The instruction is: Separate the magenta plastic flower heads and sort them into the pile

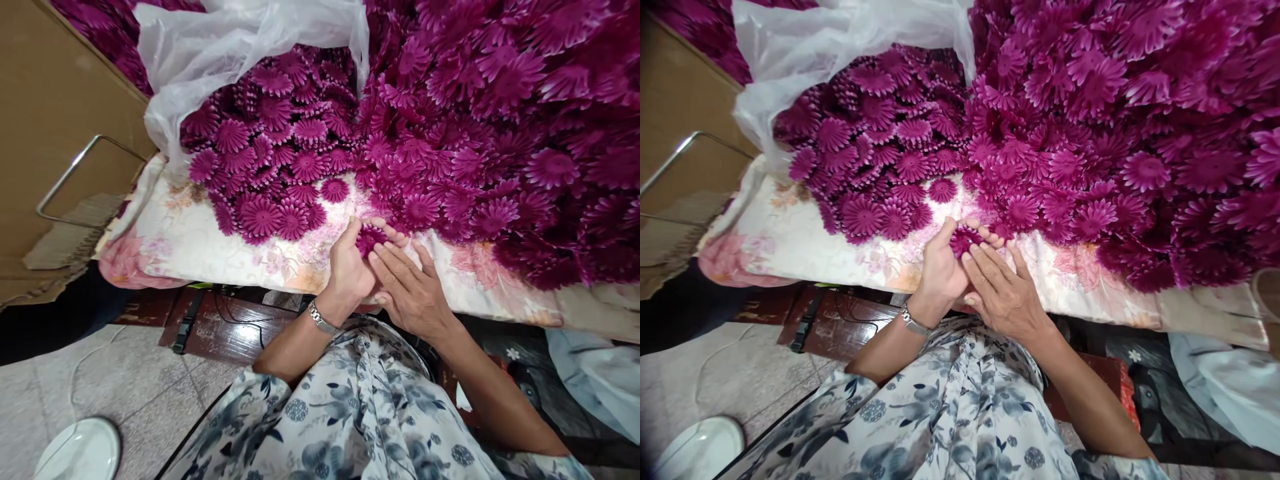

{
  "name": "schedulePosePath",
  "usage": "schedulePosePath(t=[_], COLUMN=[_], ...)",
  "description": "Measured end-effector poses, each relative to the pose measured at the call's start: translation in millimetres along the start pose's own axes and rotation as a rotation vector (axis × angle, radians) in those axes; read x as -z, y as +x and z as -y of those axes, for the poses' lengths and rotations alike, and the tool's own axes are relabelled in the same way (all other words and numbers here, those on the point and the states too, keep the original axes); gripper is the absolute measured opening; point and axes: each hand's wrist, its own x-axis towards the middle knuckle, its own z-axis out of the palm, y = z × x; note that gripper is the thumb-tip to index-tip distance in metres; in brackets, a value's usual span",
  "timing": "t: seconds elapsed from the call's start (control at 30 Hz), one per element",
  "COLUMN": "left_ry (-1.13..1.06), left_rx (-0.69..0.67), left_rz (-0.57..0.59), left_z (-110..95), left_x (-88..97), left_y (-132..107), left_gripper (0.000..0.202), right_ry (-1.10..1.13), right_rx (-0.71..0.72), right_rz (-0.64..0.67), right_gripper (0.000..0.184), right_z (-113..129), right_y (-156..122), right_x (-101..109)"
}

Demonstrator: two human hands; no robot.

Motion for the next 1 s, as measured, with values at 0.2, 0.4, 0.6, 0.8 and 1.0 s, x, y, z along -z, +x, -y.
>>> schedulePosePath(t=[0.2, 0.4, 0.6, 0.8, 1.0], left_ry=[0.016, 0.007, 0.173, 0.241, 0.296], left_rx=[0.0, 0.036, -0.175, -0.287, -0.214], left_rz=[-0.032, -0.014, -0.017, -0.022, -0.001], left_z=[8, 1, -7, -9, -8], left_x=[-4.5, -7.3, -1.0, -2.1, -4.7], left_y=[-6, -6, 1, 7, 2], left_gripper=[0.024, 0.03, 0.051, 0.059, 0.049], right_ry=[-0.038, 0.049, 0.155, 0.304, 0.276], right_rx=[-0.153, -0.137, -0.045, 0.005, -0.08], right_rz=[-0.004, -0.026, -0.017, -0.211, -0.312], right_gripper=[0.061, 0.061, 0.044, 0.038, 0.034], right_z=[0, 20, 17, 1, -14], right_y=[8, 15, 15, 19, 26], right_x=[-3, -9, 2, 19, 26])
